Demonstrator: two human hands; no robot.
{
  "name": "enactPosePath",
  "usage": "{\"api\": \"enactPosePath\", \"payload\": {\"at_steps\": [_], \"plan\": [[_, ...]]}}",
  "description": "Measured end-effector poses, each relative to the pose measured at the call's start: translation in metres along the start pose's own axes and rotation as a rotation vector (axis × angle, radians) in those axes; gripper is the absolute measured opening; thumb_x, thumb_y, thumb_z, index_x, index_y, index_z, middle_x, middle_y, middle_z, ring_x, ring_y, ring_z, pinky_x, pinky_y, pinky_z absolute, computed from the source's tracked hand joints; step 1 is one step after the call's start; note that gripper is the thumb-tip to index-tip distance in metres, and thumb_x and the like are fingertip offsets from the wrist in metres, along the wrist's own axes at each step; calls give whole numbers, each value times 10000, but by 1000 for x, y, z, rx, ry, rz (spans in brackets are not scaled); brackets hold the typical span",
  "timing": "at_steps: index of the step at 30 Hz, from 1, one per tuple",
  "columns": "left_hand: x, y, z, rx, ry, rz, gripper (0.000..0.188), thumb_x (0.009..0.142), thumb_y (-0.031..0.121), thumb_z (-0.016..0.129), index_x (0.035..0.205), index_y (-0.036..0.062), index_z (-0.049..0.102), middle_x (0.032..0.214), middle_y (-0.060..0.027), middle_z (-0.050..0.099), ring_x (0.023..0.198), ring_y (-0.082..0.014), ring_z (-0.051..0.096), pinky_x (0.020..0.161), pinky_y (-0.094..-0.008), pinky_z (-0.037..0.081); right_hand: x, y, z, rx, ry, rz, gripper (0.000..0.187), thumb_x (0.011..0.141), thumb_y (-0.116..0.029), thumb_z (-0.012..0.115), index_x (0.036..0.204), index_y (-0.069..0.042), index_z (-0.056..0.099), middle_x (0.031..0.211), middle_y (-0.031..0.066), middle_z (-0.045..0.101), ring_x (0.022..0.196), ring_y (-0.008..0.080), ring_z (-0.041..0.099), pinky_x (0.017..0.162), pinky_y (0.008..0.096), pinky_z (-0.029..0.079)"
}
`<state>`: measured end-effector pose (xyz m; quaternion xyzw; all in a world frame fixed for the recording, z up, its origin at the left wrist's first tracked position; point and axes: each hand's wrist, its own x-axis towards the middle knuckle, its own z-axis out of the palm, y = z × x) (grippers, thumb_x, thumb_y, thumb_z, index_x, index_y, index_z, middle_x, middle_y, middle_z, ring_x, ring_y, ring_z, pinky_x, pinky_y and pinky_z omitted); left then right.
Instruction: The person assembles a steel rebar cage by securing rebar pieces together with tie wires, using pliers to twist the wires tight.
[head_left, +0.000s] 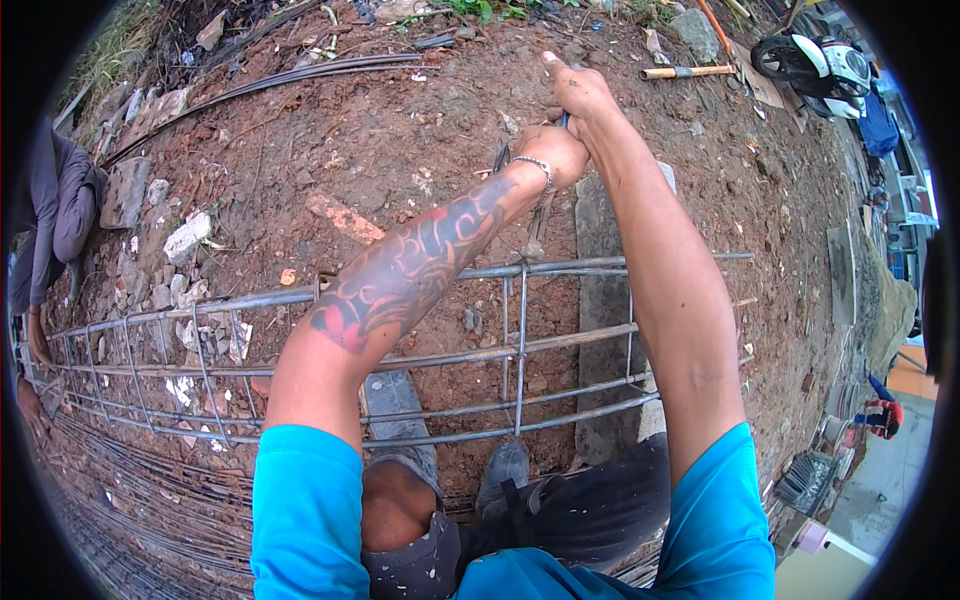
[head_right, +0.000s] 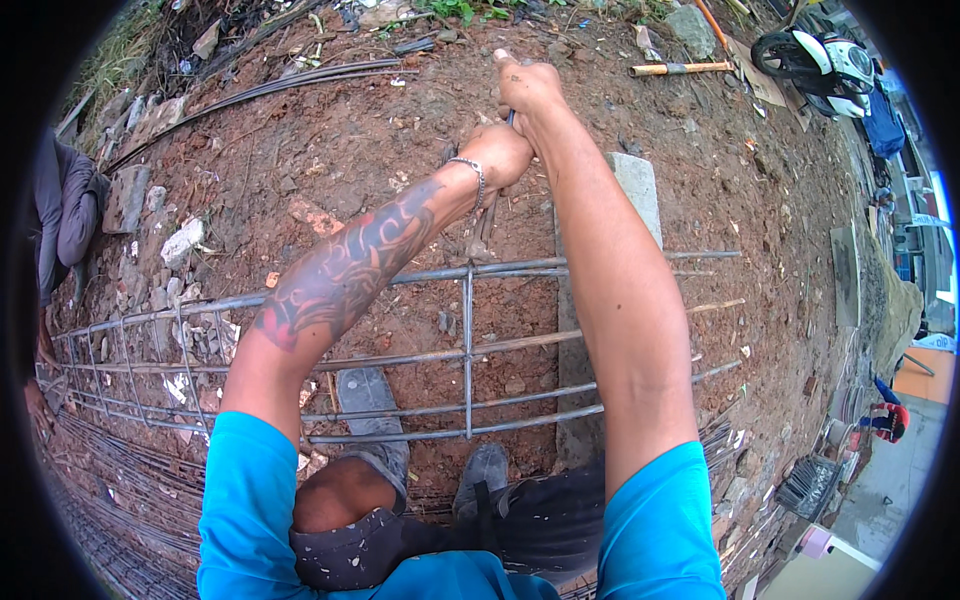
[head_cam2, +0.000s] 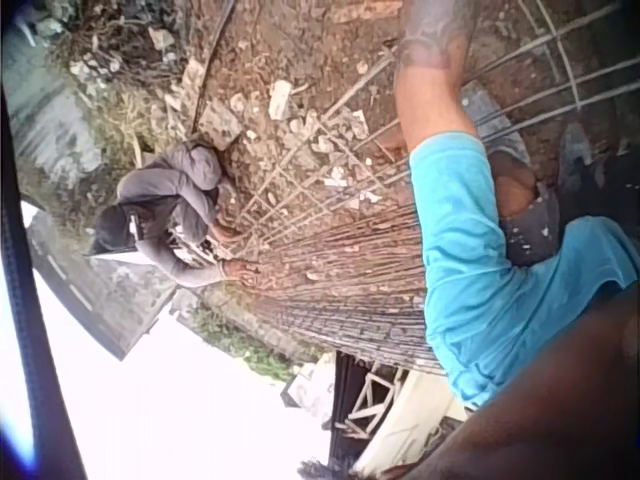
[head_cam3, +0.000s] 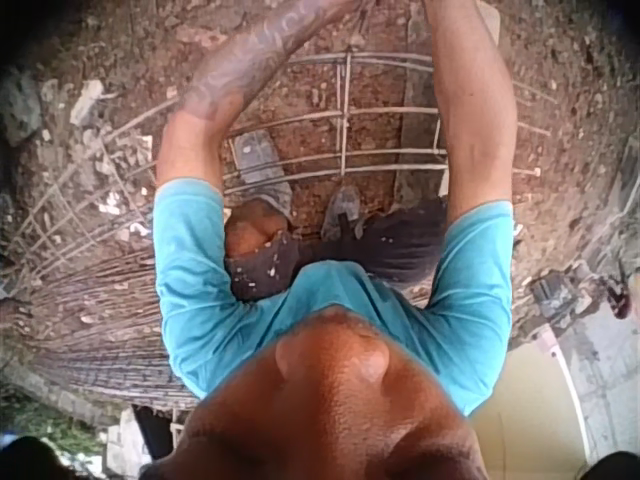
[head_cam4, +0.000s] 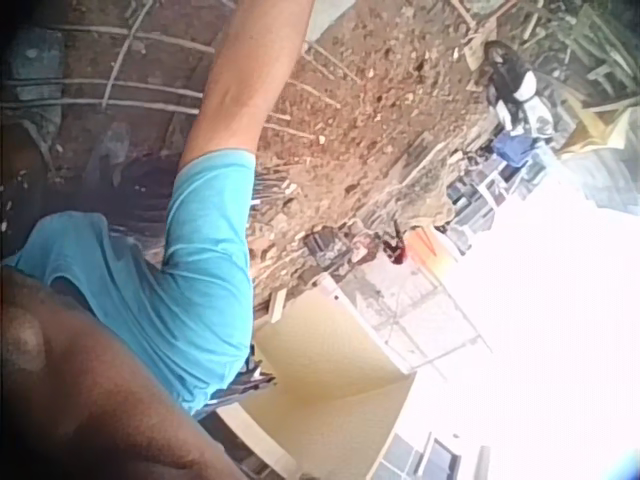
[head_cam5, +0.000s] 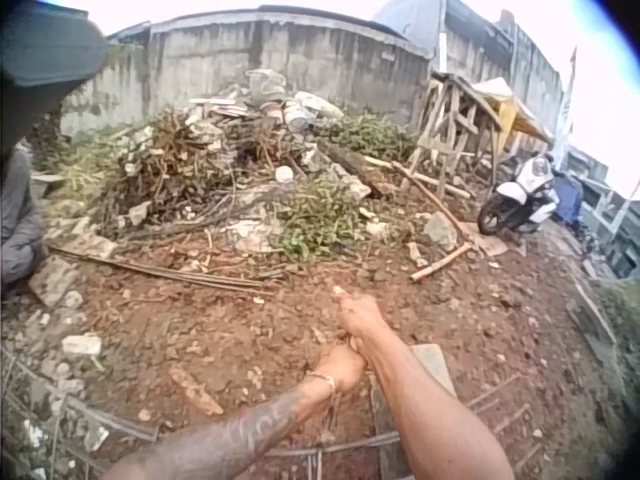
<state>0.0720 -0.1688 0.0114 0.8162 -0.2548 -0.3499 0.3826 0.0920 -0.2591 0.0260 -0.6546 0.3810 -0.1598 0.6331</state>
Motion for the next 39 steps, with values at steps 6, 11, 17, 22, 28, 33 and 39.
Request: {"api": "enactPosePath", "payload": {"at_steps": [6, 11, 17, 22, 28, 33, 39], "plan": [[36, -45, 29, -394, -92, -237, 244, 908, 288, 512, 914, 49, 564, 611, -56, 502, 486, -161, 451, 421, -357, 343, 42, 67, 14, -75, -95, 266, 428, 925, -274, 604, 1085, 114, 522, 826, 219, 594, 549, 279, 575, 416, 432, 456], [46, -56, 53, -475, -164, -328, 88, 856, 156, 520, 825, 74, 523, 597, -16, 454, 474, -140, 396, 411, -332, 272, 66, 112, -4, -166, -221, 452, 364, 944, -219, 546, 1099, 108, 512, 867, 247, 595, 618, 330, 613, 463, 471, 524], [7, -28, 1, -464, -52, -137, 170, 806, 197, 588, 757, 34, 583, 657, -40, 543, 560, -122, 494, 472, -312, 381, 4, 16, 11, -17, -192, 229, 283, 917, -100, 466, 1113, 104, 482, 932, 162, 527, 781, 213, 596, 601, 345, 606], [-31, 2, -30, -295, -85, 139, 251, 769, 245, 643, 813, 3, 595, 652, -60, 573, 604, -121, 548, 517, -316, 438, -48, -41, -12, -29, -77, 35, 338, 898, -89, 499, 1191, 73, 451, 1005, 157, 544, 934, 240, 585, 818, 425, 567], [-27, 1, -23, -116, -66, 259, 459, 705, 324, 737, 991, -6, 594, 622, -44, 590, 566, -127, 561, 549, -296, 468, -71, -43, -53, 224, -27, -1, 510, 900, -54, 437, 1386, 37, 312, 1182, 163, 453, 1136, 248, 479, 883, 476, 521], [-21, 2, -14, -432, -434, 186, 542, 692, 367, 794, 1054, 17, 595, 631, -47, 573, 539, -133, 581, 504, -290, 489, -64, -40, -67, 123, -61, 56, 580, 887, -8, 380, 1439, 40, 208, 1250, 239, 395, 1156, 325, 490, 900, 568, 507], [-22, -8, -21, -609, -604, 197, 716, 734, 365, 787, 1335, 116, 489, 572, 42, 397, 448, -87, 399, 387, -249, 327, -66, -44, -62, 106, -107, 73, 583, 891, -37, 374, 1436, 61, 191, 1311, 296, 342, 1173, 366, 476, 893, 603, 494]]}}
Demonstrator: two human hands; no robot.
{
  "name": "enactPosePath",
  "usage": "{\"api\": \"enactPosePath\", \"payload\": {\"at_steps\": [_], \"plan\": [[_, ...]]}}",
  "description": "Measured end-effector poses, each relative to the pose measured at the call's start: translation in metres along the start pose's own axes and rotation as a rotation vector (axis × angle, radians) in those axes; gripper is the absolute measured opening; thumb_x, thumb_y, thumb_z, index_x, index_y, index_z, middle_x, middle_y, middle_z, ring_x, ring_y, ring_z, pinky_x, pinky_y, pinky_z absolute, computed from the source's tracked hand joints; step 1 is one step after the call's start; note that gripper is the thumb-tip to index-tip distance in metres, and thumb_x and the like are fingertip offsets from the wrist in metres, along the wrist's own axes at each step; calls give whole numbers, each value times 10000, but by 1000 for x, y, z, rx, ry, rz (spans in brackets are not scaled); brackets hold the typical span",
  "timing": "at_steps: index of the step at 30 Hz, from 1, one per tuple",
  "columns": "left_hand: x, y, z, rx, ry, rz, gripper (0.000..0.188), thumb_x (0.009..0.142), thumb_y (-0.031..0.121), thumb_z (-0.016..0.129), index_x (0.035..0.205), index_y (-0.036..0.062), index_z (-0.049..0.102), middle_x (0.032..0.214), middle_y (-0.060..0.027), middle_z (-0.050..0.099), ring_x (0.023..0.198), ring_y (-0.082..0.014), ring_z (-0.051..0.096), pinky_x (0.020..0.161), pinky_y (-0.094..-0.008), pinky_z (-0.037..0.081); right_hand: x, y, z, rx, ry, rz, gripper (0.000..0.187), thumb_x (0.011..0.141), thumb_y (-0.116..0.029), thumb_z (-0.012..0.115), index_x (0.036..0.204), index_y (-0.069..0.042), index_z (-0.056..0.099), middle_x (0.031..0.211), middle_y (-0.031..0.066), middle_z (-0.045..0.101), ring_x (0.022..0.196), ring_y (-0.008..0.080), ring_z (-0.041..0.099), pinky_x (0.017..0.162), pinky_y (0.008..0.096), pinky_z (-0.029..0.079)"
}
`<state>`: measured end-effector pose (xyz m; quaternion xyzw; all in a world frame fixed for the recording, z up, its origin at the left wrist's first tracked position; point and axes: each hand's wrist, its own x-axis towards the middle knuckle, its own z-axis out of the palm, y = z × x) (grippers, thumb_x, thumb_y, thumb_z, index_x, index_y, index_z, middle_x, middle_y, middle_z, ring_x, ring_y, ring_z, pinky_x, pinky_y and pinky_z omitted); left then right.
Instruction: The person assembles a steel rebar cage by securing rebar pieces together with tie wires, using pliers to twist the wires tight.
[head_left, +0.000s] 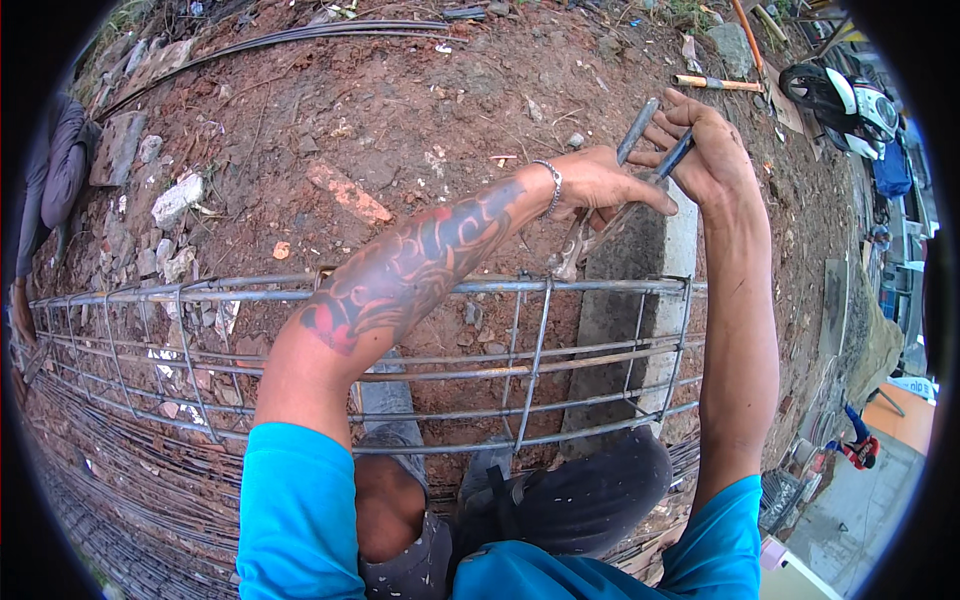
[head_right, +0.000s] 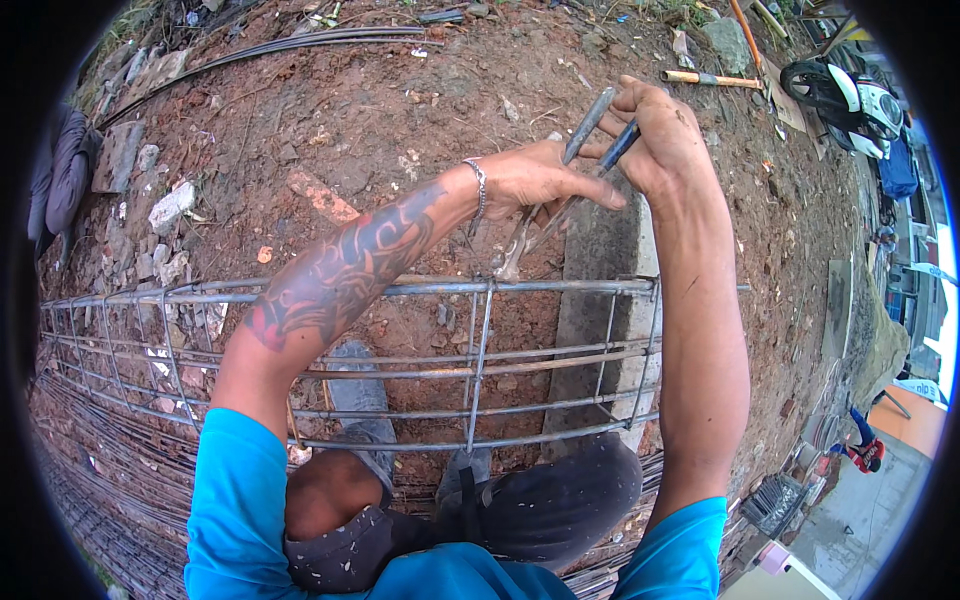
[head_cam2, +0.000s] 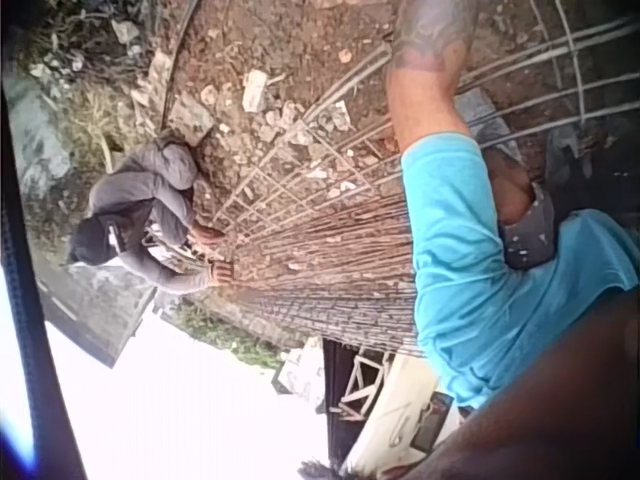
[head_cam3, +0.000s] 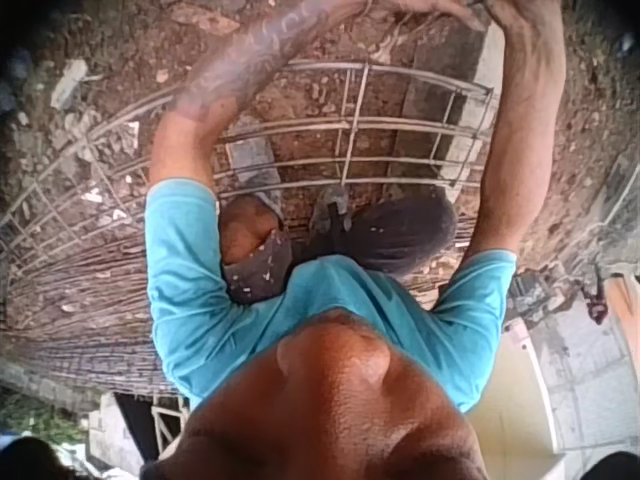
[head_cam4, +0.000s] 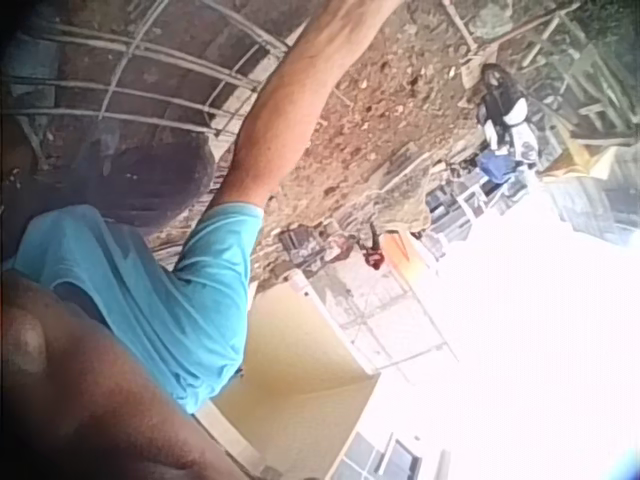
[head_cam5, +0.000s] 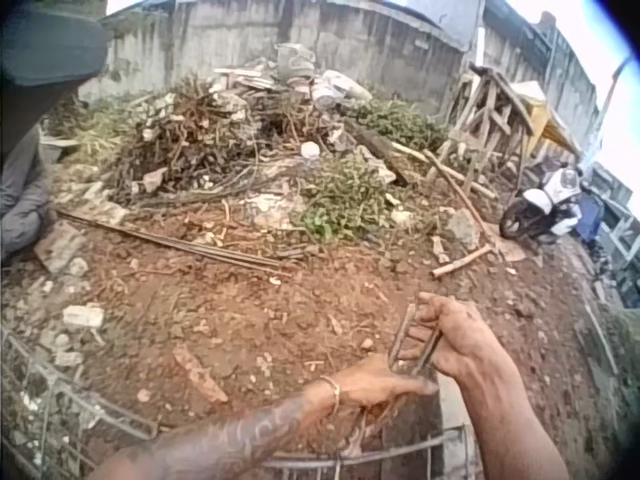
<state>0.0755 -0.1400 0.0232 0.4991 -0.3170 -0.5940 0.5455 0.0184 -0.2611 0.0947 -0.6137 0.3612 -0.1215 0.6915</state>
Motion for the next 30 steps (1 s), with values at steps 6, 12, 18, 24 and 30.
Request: {"api": "enactPosePath", "payload": {"at_steps": [6, 12, 18, 24, 30], "plan": [[5, -13, -5, -21, 17, -40, 501, 741, 339, 778, 1070, 36, 554, 678, -5, 484, 499, -101, 469, 396, -263, 357, 25, 12, 4, -3, -25, 153, 451, 921, -96, 374, 1335, 67, 300, 1203, 278, 448, 1094, 357, 535, 861, 546, 519], [2, -11, -8, -81, 78, -62, 240, 821, 210, 663, 897, 31, 523, 680, -16, 526, 550, -109, 587, 445, -263, 492, 26, 15, 27, 53, 118, 100, 243, 914, -84, 431, 1101, 70, 451, 939, 194, 553, 797, 267, 638, 619, 435, 585], [6, -11, -8, -171, 128, -117, 159, 843, 150, 606, 853, 38, 494, 678, -27, 547, 533, -121, 610, 470, -284, 555, 49, 26, 34, -69, 103, 179, 367, 997, -250, 360, 1223, 33, 423, 976, 157, 586, 836, 252, 655, 673, 421, 594], [10, -11, -12, -136, 121, -191, 175, 844, 164, 608, 878, 44, 485, 664, -34, 550, 501, -121, 593, 432, -273, 525, 71, 43, 32, 58, 144, 306, 422, 1012, -251, 338, 1369, -28, 360, 1005, 219, 572, 783, 308, 658, 661, 439, 605], [17, -21, -7, -130, 210, -206, 179, 835, 172, 613, 894, 37, 511, 645, -43, 583, 482, -131, 583, 384, -272, 461, 75, 51, 33, 34, 163, 350, 428, 1018, -304, 341, 1322, -3, 362, 995, 202, 559, 773, 277, 640, 661, 471, 590]]}}
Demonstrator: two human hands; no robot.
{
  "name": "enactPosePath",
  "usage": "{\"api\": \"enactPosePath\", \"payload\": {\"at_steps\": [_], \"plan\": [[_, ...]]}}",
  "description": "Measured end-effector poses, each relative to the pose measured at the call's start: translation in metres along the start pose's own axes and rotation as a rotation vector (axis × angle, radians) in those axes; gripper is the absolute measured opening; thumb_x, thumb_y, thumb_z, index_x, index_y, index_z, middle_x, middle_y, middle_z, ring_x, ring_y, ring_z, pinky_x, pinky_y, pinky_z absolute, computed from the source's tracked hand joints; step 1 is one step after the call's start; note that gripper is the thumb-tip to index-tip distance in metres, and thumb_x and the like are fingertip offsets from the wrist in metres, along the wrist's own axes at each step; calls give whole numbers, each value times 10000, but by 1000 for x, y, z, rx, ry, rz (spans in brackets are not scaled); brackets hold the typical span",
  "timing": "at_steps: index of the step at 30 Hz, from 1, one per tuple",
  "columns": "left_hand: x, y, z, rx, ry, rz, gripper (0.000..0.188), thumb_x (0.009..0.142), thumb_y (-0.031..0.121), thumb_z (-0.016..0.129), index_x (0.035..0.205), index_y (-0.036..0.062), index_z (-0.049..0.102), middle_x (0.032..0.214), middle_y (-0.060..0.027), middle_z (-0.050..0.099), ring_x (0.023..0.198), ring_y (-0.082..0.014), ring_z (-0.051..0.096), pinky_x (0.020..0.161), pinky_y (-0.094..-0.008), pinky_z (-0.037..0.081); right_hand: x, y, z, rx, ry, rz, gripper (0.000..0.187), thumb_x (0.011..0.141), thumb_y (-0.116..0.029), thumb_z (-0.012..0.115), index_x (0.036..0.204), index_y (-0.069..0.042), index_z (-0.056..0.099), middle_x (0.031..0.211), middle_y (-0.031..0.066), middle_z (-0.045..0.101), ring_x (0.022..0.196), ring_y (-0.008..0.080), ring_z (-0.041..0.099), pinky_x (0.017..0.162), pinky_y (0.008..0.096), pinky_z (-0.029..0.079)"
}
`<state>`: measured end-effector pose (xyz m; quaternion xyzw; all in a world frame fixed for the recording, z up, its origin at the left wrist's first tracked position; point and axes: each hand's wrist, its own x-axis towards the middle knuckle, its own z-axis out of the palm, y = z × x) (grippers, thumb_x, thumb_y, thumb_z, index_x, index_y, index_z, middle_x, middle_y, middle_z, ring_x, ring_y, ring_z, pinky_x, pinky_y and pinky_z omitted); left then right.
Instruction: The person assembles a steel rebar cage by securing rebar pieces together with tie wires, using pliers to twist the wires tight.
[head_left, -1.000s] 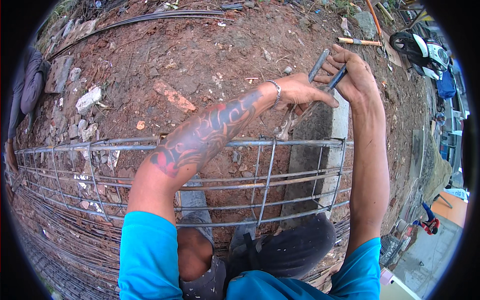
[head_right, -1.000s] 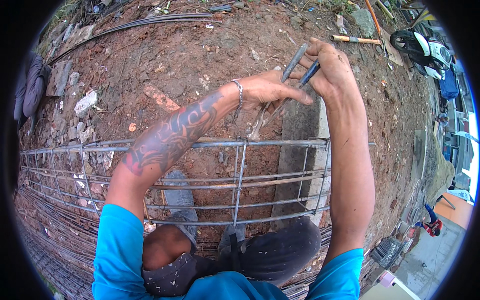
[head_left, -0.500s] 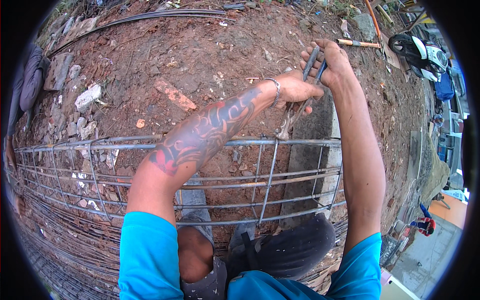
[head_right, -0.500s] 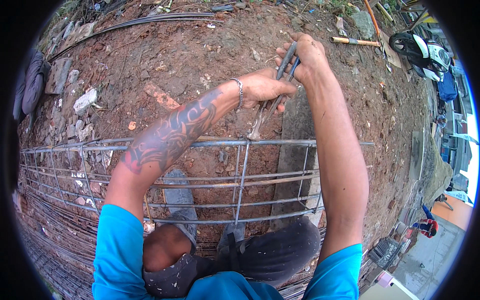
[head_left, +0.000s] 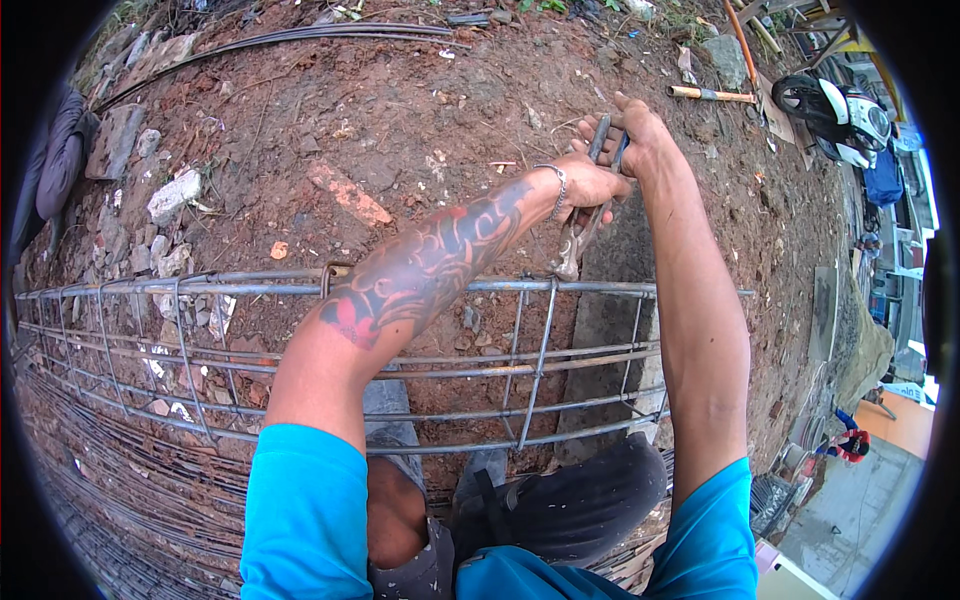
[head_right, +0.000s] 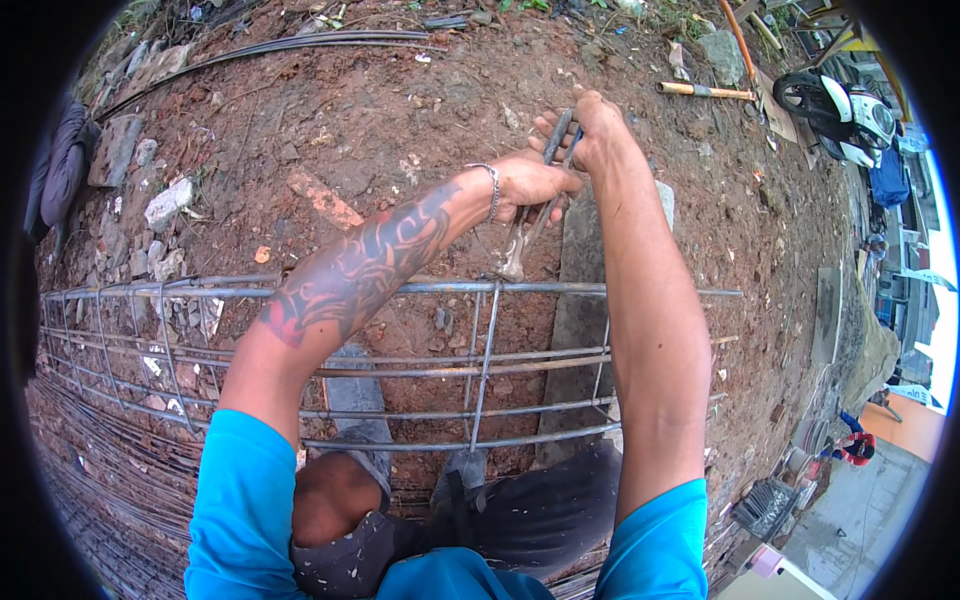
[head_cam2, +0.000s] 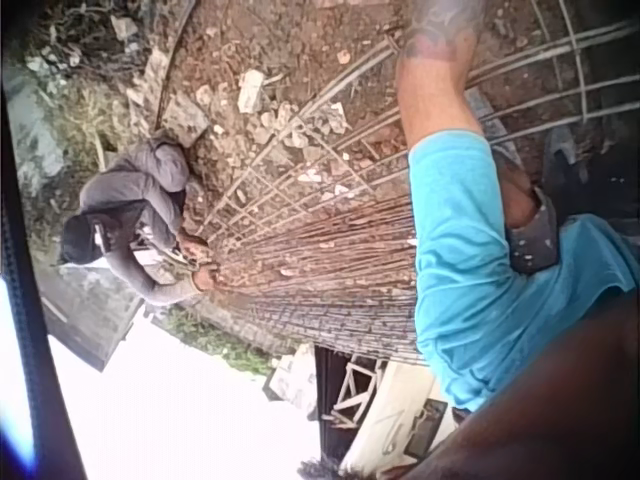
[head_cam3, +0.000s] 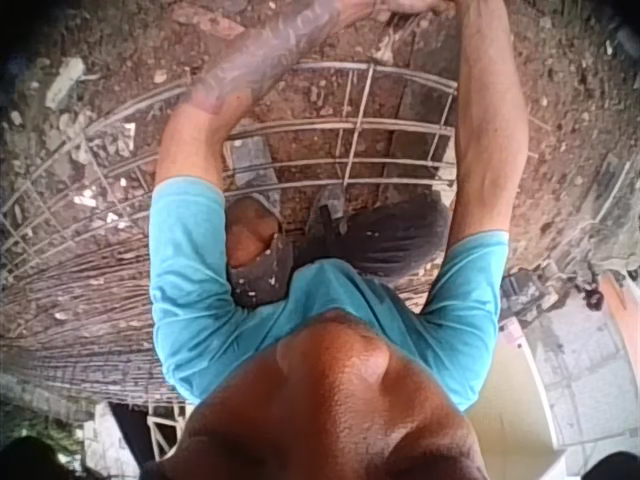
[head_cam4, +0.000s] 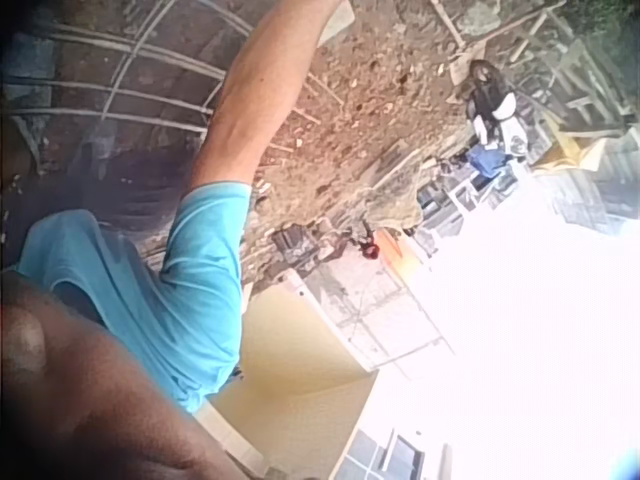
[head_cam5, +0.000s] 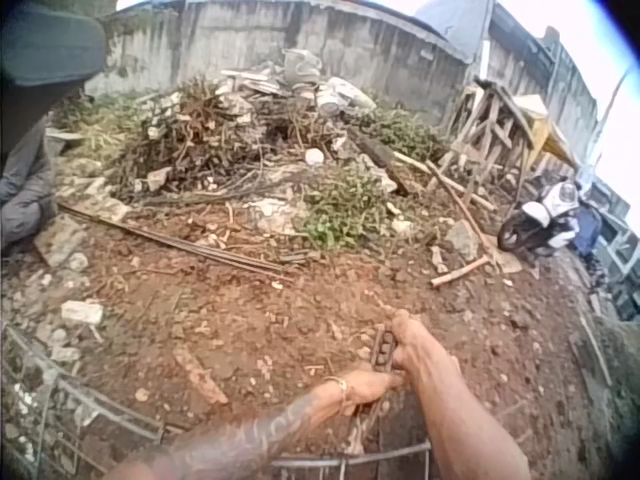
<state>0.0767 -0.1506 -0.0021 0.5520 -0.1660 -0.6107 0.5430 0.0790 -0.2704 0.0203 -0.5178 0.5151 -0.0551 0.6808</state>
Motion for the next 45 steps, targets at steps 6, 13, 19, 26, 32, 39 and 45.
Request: {"api": "enactPosePath", "payload": {"at_steps": [6, 13, 19, 26, 32, 39, 45], "plan": [[-22, 16, 6, 311, 248, 52, 268, 818, 230, 655, 820, -21, 562, 664, -79, 612, 510, -151, 598, 477, -308, 493, -14, -6, 3, 130, -153, -100, 461, 1005, -455, 344, 962, -11, 462, 746, 70, 470, 594, 155, 481, 565, 373, 503], [-177, 78, 26, 342, 128, 1078, 624, 829, 362, 663, 1232, -84, 492, 1172, -272, 573, 1112, -296, 580, 910, -354, 470, -34, -34, -31, 446, -864, -303, 534, 917, -626, 410, 901, -95, 462, 685, -13, 417, 566, 120, 438, 516, 272, 424], [-106, 48, -77, 309, -123, 641, 532, 902, 385, 580, 1253, -9, 511, 1202, -142, 571, 1163, -219, 528, 1012, -360, 390, -95, -32, 18, 244, -1286, -476, 455, 932, -592, 408, 810, -157, 455, 598, -62, 397, 445, 67, 400, 378, 248, 389], [-57, 17, 14, 241, 131, 478, 313, 828, 326, 658, 747, 32, 586, 662, -38, 576, 602, -124, 512, 554, -342, 424, -76, -37, -16, 228, -1108, -461, 454, 922, -595, 461, 787, -162, 483, 578, -51, 437, 466, 83, 450, 515, 279, 471], [-56, 33, 29, 469, 547, 280, 353, 795, 251, 560, 795, -89, 654, 851, -308, 643, 837, -437, 651, 757, -458, 502, -107, -26, 12, -297, 58, -895, 585, 827, -592, 624, 897, -12, 612, 599, -14, 462, 539, 98, 478, 530, 240, 426], [32, -13, -4, 139, 425, 38, 306, 840, 296, 577, 646, 60, 575, 538, -56, 523, 405, -170, 463, 360, -354, 303, 56, 6, 26, -961, 110, -656, 498, 945, -370, 503, 804, 76, 675, 685, 185, 670, 638, 251, 668, 625, 385, 527], [42, -25, -6, -17, 447, -91, 281, 838, 289, 591, 632, 115, 513, 529, -13, 467, 378, -145, 377, 343, -331, 244, 69, 25, 34, -830, -68, -273, 496, 949, -366, 514, 874, 105, 653, 677, 191, 651, 616, 272, 657, 570, 402, 530]]}}
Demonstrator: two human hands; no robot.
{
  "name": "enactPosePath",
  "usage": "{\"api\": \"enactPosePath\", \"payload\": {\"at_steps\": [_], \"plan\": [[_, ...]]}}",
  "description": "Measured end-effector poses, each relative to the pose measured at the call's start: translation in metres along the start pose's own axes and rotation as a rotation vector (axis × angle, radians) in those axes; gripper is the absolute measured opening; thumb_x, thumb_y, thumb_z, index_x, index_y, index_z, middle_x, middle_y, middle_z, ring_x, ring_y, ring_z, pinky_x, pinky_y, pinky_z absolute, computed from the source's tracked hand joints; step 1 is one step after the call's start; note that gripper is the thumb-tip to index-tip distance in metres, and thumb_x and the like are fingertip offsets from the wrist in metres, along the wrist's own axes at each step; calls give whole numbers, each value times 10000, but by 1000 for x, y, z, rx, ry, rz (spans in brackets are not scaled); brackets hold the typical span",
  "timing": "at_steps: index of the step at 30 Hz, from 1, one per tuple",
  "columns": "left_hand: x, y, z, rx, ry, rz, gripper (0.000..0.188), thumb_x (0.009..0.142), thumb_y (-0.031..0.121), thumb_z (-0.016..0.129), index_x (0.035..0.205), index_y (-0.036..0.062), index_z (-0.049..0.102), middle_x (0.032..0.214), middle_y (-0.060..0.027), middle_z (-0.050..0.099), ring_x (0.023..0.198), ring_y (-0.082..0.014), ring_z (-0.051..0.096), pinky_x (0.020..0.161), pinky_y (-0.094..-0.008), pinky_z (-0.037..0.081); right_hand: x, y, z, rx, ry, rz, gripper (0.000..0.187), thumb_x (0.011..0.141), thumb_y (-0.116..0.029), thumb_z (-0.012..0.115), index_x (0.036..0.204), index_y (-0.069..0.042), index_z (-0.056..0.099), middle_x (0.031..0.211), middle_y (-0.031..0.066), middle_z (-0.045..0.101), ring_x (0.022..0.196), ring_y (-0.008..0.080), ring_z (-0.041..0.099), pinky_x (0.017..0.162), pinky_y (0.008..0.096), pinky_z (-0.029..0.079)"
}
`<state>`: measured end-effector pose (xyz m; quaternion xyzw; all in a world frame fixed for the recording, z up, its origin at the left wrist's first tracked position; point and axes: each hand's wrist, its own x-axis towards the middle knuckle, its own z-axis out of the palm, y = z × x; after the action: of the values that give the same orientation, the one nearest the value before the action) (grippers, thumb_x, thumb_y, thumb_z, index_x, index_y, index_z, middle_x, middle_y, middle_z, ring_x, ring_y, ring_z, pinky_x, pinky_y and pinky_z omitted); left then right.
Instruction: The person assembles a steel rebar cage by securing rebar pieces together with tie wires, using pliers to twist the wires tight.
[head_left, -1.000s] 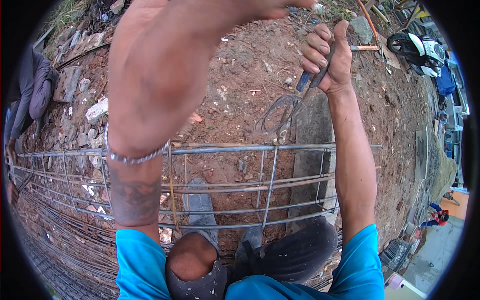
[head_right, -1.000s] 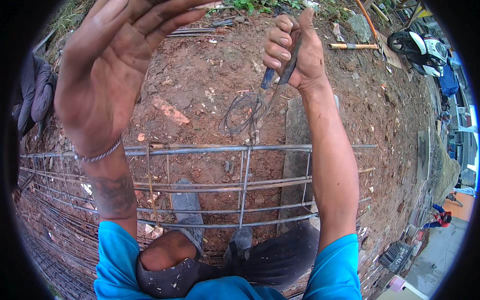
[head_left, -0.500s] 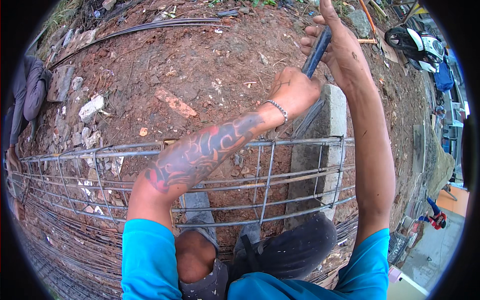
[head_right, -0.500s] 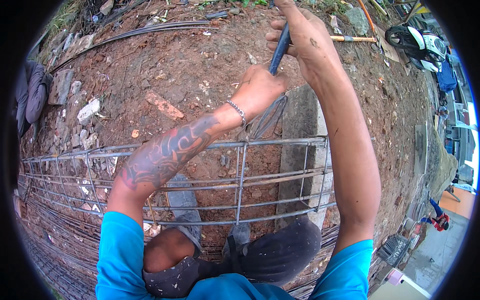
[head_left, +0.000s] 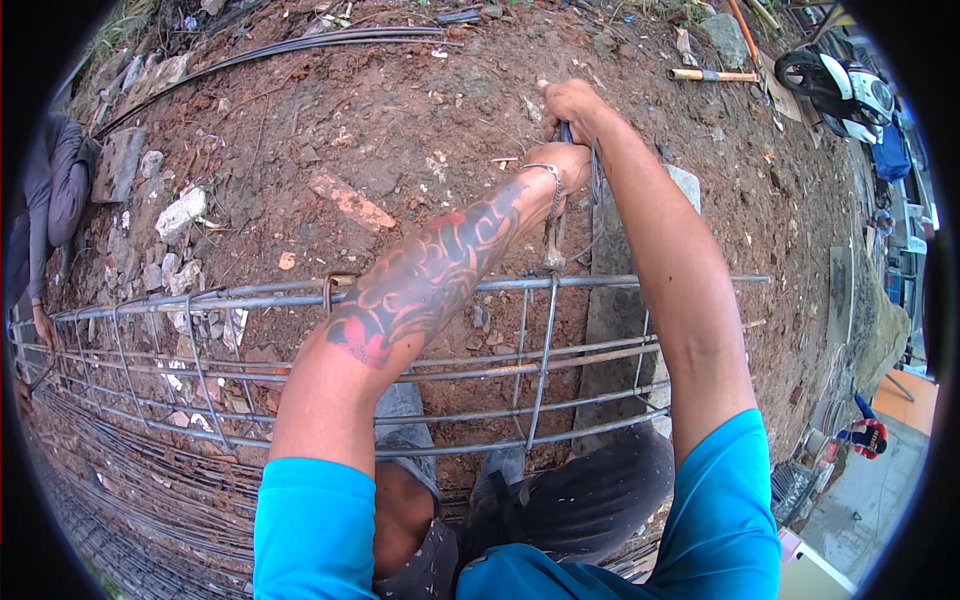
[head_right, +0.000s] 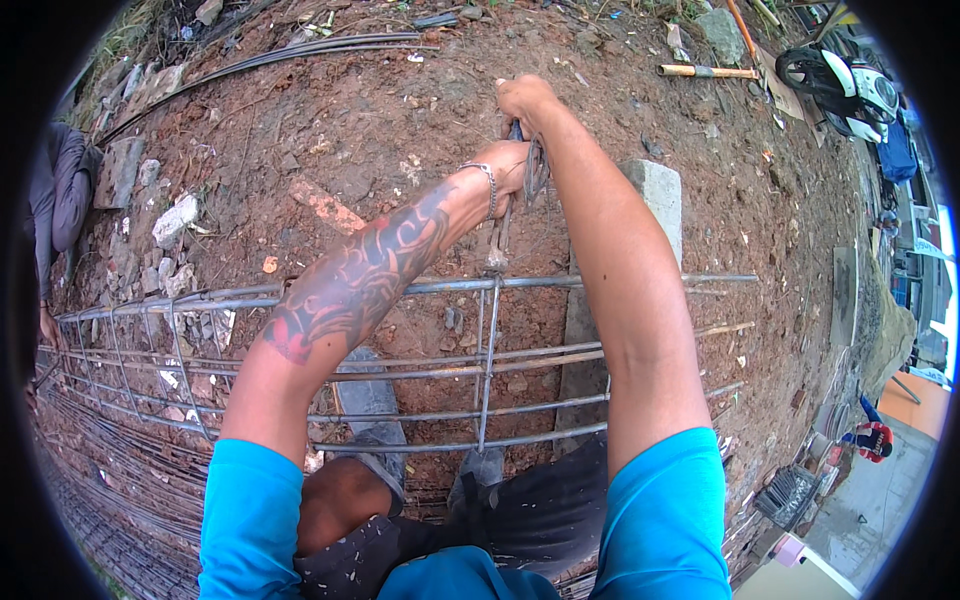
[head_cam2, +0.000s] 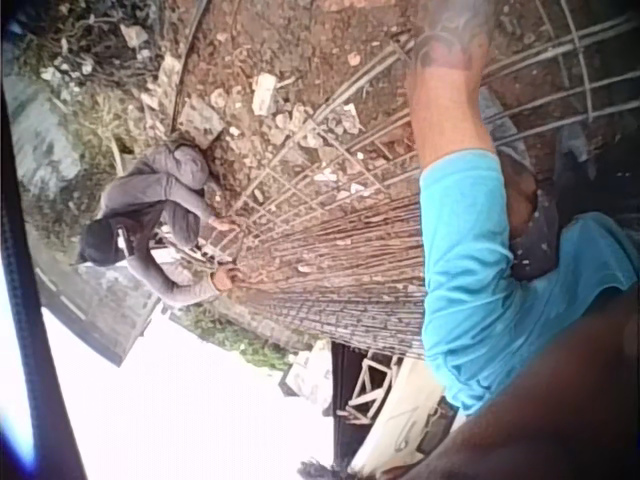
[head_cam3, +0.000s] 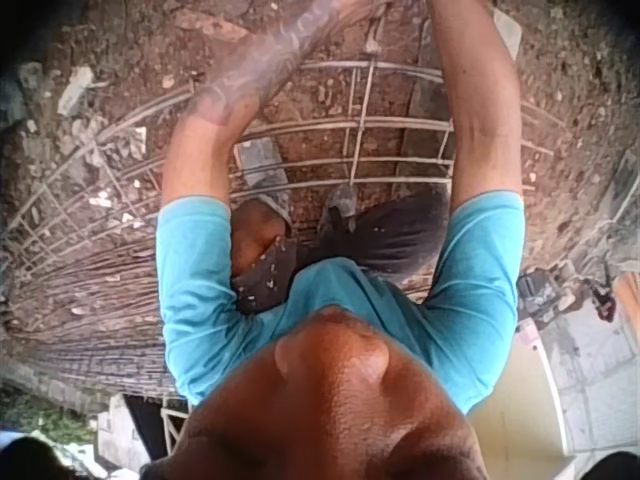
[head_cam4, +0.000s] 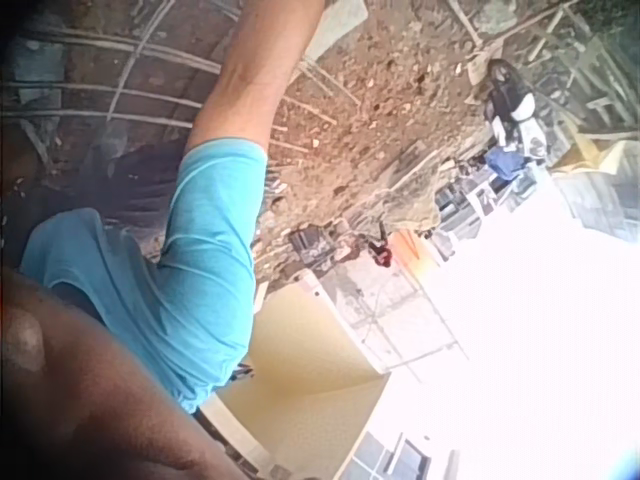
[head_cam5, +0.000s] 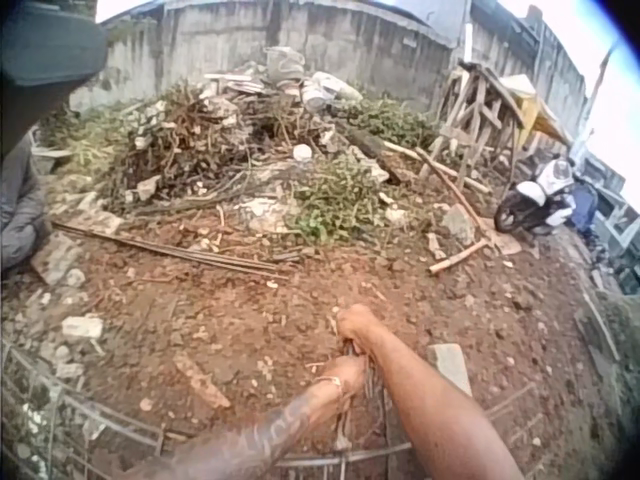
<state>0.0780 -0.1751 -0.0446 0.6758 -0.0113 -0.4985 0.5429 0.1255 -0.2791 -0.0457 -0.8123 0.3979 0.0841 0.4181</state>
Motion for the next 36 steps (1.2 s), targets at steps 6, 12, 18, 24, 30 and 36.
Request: {"api": "enactPosePath", "payload": {"at_steps": [6, 12, 18, 24, 30, 36], "plan": [[10, -5, -10, 149, 128, 174, 242, 809, 264, 593, 692, 52, 581, 636, -69, 569, 542, -180, 548, 461, -330, 399, -64, -51, -13, 304, -18, 47, 471, 911, -409, 611, 919, 50, 505, 715, 110, 553, 538, 135, 525, 388, 307, 433], [-88, 48, -5, 318, 307, 270, 373, 700, 276, 682, 866, -58, 689, 931, -240, 680, 930, -313, 676, 802, -387, 529, -91, -51, -68, 659, 1, -201, 616, 821, -387, 720, 1060, 122, 470, 790, 147, 571, 599, 196, 586, 498, 321, 518], [-94, 52, -42, -308, -613, 392, 162, 866, 179, 670, 816, 73, 559, 577, 25, 506, 492, -92, 522, 440, -247, 410, -109, -60, -75, 1136, -678, -657, 473, 887, -566, 537, 747, -128, 422, 630, -54, 318, 504, 46, 313, 448, 198, 314], [-100, 52, -26, -246, -477, 429, 206, 856, 130, 647, 748, 90, 476, 543, 39, 410, 396, -78, 379, 360, -261, 330, -109, -52, -83, 1086, -730, -701, 421, 907, -525, 548, 744, -164, 405, 605, -68, 329, 460, 36, 312, 428, 194, 331], [-100, 53, -19, -104, -328, 504, 187, 837, 110, 644, 733, 78, 492, 551, 24, 445, 387, -81, 388, 350, -262, 308, -117, -52, -86, 1112, -755, -508, 504, 834, -587, 621, 706, -131, 447, 543, -5, 395, 447, 123, 421, 399, 253, 341], [-104, 50, -5, -15, -157, 633, 175, 806, 163, 669, 813, 10, 585, 639, -55, 577, 492, -180, 561, 438, -328, 428, -180, -79, -77, 812, 92, -300, 518, 787, -511, 720, 943, -55, 529, 669, -3, 472, 516, 103, 463, 468, 259, 428]]}}
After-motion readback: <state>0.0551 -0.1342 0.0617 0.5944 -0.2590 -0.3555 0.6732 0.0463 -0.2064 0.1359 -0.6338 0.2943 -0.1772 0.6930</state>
